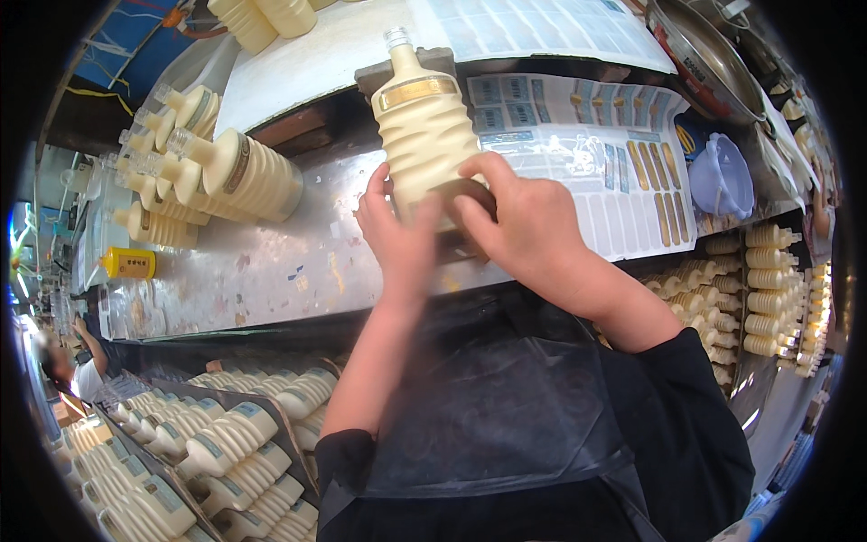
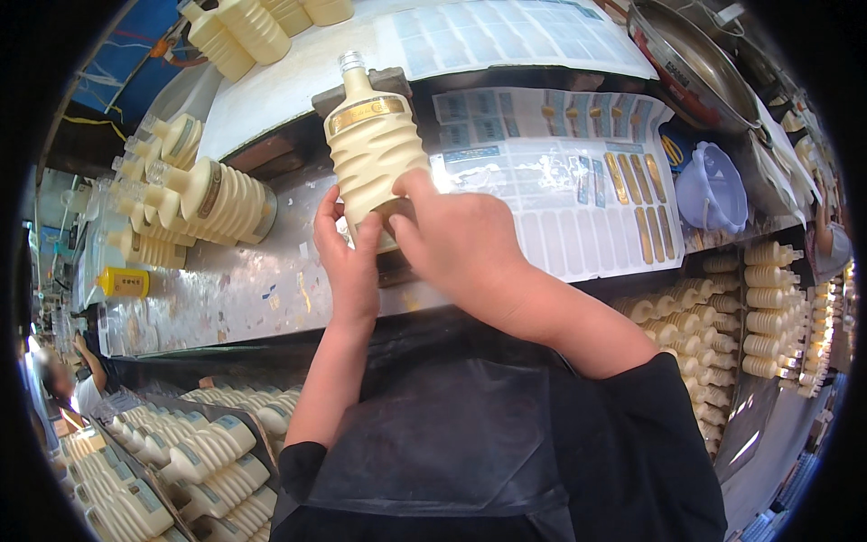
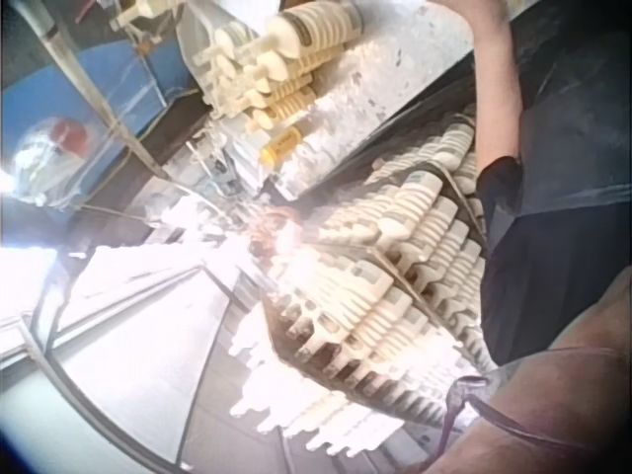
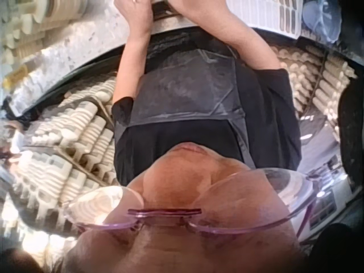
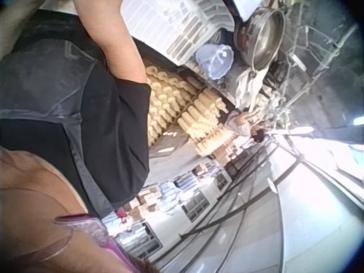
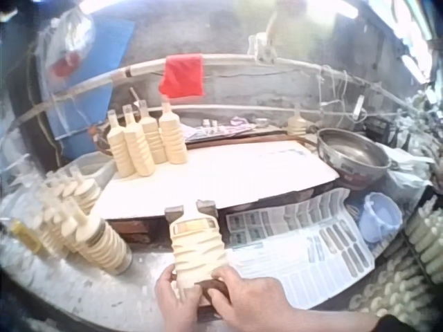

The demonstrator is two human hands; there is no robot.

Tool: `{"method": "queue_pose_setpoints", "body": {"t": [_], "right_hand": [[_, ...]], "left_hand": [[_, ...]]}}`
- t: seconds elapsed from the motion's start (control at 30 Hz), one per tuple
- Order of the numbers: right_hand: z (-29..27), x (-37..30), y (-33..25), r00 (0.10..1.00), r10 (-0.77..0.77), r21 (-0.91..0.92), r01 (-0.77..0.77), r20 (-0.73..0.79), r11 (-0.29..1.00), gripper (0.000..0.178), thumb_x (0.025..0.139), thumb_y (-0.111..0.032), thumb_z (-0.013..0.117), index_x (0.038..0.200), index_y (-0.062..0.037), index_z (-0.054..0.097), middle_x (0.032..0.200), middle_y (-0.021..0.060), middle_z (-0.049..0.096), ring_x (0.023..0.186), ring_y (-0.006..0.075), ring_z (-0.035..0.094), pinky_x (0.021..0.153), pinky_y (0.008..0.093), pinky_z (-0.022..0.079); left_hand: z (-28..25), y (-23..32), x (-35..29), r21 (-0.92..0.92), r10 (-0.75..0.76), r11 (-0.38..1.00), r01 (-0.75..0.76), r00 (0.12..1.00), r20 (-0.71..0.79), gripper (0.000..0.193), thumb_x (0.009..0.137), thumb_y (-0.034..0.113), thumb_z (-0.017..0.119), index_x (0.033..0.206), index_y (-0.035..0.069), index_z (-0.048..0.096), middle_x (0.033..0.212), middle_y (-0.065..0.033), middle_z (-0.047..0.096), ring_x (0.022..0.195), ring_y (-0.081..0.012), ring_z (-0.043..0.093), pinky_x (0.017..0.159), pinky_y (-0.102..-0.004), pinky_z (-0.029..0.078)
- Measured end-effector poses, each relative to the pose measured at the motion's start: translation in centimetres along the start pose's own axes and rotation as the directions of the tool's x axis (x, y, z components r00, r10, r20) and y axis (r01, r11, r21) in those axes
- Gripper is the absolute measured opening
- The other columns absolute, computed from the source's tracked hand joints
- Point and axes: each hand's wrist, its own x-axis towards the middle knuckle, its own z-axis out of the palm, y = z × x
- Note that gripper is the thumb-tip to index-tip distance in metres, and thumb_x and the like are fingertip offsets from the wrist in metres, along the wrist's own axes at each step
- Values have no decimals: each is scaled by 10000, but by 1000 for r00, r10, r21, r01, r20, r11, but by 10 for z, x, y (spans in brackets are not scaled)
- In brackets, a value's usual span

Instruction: The person applies rectangular labels to the necks of cream-colored plastic bottles. They pick up each bottle, place a label on the neck, smooth it down, and set the bottle aside. The process is repeated for multiple bottles.

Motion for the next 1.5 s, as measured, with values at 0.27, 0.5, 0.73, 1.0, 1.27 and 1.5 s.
{"method": "queue_pose_setpoints", "body": {"t": [0.27,0.5,0.73,1.0,1.27,1.5], "right_hand": [[15,-21,58,962,264,280,-271,64,921,290,926,-294,708,1141,-101,683,582,92,593,502,258,570,537,378,436],[23,-26,73,944,328,345,-323,45,881,265,961,-185,711,1193,-59,689,629,41,586,594,91,528,573,286,427],[19,-18,63,984,108,579,-7,-140,815,242,958,-53,690,1197,-28,662,989,55,725,926,137,699,813,284,538],[26,-16,62,949,13,347,103,-316,932,247,850,17,770,1080,-40,705,1014,99,743,838,200,716,756,302,552],[17,-31,22,794,-527,56,567,-302,822,346,725,45,769,1054,-44,707,987,92,753,861,261,735,724,364,547],[24,-14,-12,746,-666,-105,661,-17,743,265,772,-117,653,1031,-67,662,988,42,620,912,225,623,814,335,469]], "left_hand": [[13,-8,0,-10,104,994,-105,993,-50,635,996,331,534,1473,-61,389,1346,-217,483,1270,-354,406,1145,-492,268],[12,-17,1,-128,65,989,-68,998,-23,640,1024,351,515,1489,-65,371,1379,-213,466,1310,-327,403,1161,-469,272],[3,-21,-2,-403,-127,901,162,986,111,644,1019,264,588,1521,-54,342,1489,-206,439,1369,-269,440,1156,-399,348],[-9,-16,-2,-612,-197,738,284,958,208,539,1047,175,587,1510,-42,415,1432,-159,556,1287,-210,542,1110,-353,422],[-9,-22,-2,-653,-218,704,280,960,177,446,1049,160,592,1440,-41,519,1385,-143,602,1264,-195,567,1091,-340,442],[-15,-30,-4,-746,-219,598,292,956,198,313,1074,156,544,1327,-23,596,1256,-119,670,1133,-183,643,1002,-345,521]]}}
